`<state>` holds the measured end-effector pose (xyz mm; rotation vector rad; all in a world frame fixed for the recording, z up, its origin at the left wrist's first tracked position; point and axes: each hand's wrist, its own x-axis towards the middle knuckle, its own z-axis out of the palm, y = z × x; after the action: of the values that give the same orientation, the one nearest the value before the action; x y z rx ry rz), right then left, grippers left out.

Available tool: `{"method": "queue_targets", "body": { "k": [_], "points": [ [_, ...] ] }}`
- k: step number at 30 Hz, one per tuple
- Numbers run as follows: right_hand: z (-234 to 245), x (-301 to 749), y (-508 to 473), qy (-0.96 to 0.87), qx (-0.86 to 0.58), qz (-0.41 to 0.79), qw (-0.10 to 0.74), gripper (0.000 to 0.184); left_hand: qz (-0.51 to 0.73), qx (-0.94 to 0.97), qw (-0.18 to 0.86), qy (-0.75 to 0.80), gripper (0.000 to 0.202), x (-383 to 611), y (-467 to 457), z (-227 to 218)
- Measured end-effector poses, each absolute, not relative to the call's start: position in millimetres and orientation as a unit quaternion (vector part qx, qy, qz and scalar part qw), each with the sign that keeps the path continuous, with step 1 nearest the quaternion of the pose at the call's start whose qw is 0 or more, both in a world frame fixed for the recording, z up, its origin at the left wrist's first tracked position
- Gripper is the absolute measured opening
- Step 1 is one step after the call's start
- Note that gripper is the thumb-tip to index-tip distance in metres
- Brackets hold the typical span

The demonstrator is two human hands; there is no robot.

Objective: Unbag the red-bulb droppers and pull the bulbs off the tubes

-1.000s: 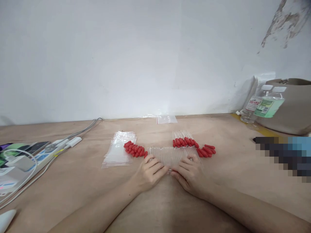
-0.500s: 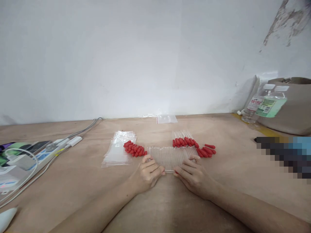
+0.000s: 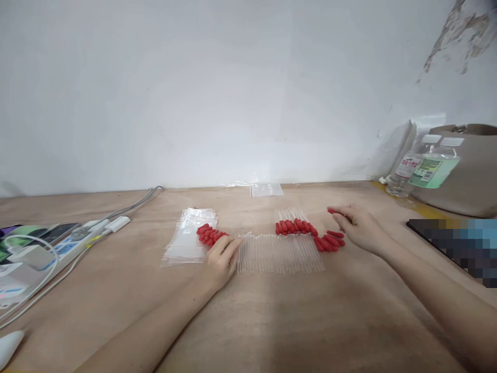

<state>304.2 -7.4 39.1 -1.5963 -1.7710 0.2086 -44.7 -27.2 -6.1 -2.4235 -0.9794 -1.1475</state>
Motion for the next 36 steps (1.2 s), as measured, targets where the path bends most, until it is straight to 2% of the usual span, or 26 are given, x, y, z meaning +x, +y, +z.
{"method": "queue_targets", "body": {
  "k": [3,8,14,18,22,28,32,36],
  "points": [
    [40.1,321.1,-0.8,-0.648,-0.656,0.153,0.357,0.03,-0.388,-0.85,0.143,-0.328,0.025,-40.9,-28.3,-5.4],
    [24.5,326.2,4.0,-0.661,-0.657,0.174,0.318,0.022,-0.353,-0.873,0.092,-0.322,0.02,-36.9,-32.5,-3.9],
    [18.3,326.9,5.3,-0.666,-0.66,0.223,0.266,0.021,-0.329,-0.893,0.039,-0.306,0.014,-37.3,-37.9,0.4],
    [18.5,327.3,6.3,-0.652,-0.686,0.168,0.276,0.023,-0.319,-0.899,0.036,-0.298,0.021,-38.1,-41.3,6.4],
    [17.9,313.7,7.4,-0.646,-0.687,0.164,0.288,0.025,-0.279,-0.912,0.04,-0.298,0.032,-42.2,-44.1,12.9],
    [26.5,282.9,7.0,-0.658,-0.7,0.141,0.24,0.037,-0.202,-0.937,0.028,-0.285,0.033,-56.3,-40.2,15.5],
    [26.3,279.8,11.1,-0.662,-0.704,0.143,0.214,0.034,-0.204,-0.936,0.043,-0.285,0.037,-60.7,-38.4,16.9],
    [22.6,284.2,15.1,-0.644,-0.709,0.186,0.221,0.031,-0.22,-0.935,0.06,-0.272,0.038,-58.4,-37.7,17.0]
  ]
}}
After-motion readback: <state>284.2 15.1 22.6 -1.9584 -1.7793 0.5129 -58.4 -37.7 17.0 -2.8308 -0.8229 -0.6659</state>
